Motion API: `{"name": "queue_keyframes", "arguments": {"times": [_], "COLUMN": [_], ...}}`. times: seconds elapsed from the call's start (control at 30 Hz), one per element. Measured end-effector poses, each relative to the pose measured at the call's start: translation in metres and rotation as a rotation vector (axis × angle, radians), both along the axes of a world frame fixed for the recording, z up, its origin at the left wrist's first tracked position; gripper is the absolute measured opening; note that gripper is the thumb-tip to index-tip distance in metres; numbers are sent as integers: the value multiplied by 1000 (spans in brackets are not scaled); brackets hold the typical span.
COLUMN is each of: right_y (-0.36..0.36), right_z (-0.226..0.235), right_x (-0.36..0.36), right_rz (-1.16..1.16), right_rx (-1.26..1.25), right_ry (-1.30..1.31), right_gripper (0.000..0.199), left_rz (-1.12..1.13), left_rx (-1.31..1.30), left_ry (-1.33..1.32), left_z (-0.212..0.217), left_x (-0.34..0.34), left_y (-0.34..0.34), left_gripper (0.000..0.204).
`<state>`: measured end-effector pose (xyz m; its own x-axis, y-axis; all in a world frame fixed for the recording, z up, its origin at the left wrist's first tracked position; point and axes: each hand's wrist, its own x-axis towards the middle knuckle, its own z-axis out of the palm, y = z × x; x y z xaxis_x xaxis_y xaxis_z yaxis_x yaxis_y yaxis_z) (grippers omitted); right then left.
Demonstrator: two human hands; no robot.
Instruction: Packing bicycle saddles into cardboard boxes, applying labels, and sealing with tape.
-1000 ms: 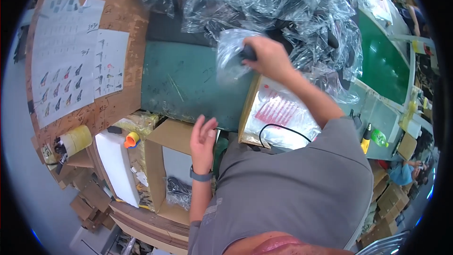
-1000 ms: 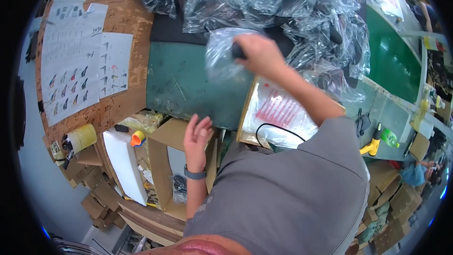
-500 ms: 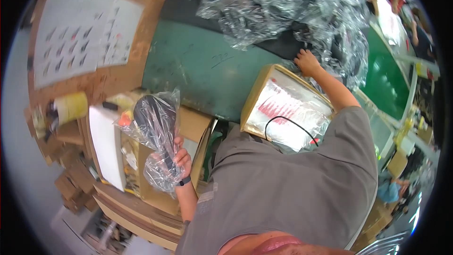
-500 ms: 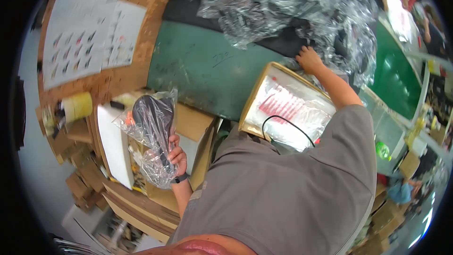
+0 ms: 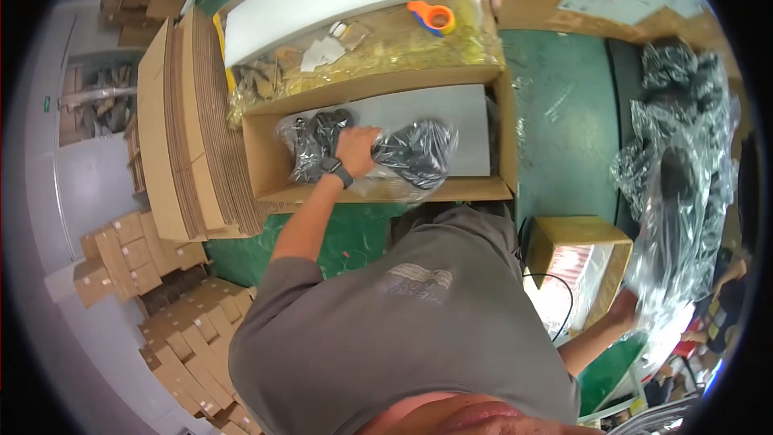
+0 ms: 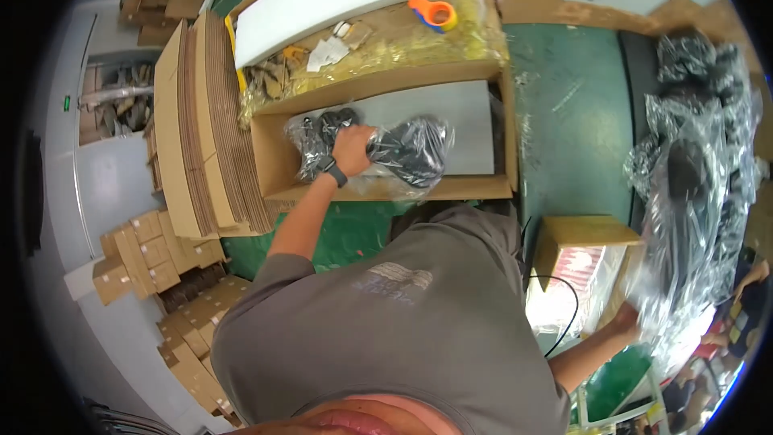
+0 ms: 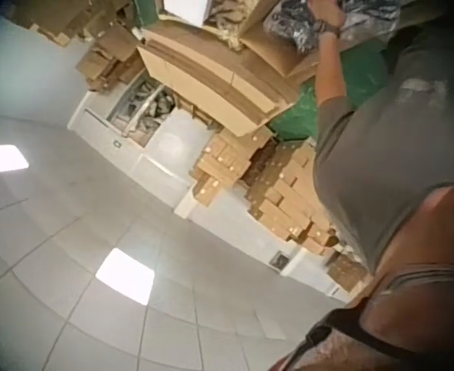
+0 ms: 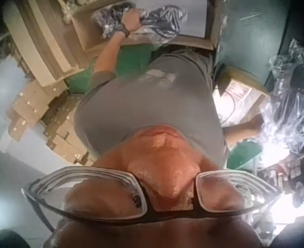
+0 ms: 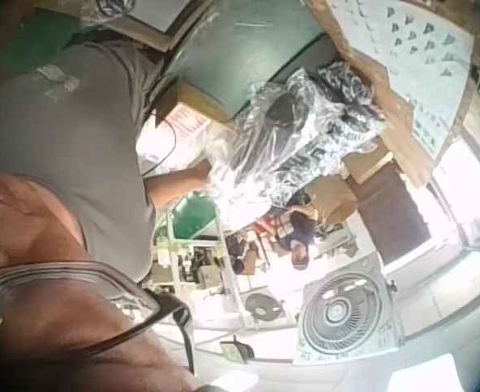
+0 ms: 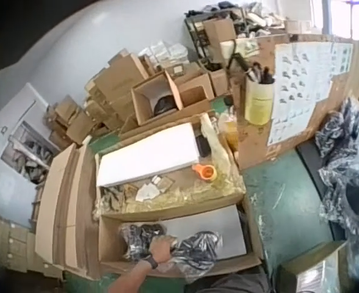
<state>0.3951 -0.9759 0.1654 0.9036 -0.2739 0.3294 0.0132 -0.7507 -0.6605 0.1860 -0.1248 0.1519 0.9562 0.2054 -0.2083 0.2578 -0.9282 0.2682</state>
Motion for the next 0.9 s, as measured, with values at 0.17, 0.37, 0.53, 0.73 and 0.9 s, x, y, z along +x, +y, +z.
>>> {"name": "queue_keyframes", "arguments": {"times": [0.17, 0.37, 0.53, 0.73, 0.9], "right_y": [284, 641, 719, 699, 585], "right_z": [34, 21, -141, -203, -27], "right_x": [-34, -71, -128, -147, -104], "right_rz": [525, 1142, 1352, 1888, 1480], "right_rx": [185, 342, -49, -177, 473], "right_ry": [258, 685, 523, 595, 244], "right_gripper": [56, 59, 73, 52, 42], "left_rz": [-580, -598, -107, 128, 218], "left_rx": [303, 349, 518, 341, 118], "left_ry": [89, 316, 109, 10, -380], "left_z": [-89, -232, -212, -115, -26], "left_x": [-26, -72, -91, -87, -72], "left_y": [131, 161, 135, 78, -20], "left_gripper": [12, 50, 58, 65, 80]}}
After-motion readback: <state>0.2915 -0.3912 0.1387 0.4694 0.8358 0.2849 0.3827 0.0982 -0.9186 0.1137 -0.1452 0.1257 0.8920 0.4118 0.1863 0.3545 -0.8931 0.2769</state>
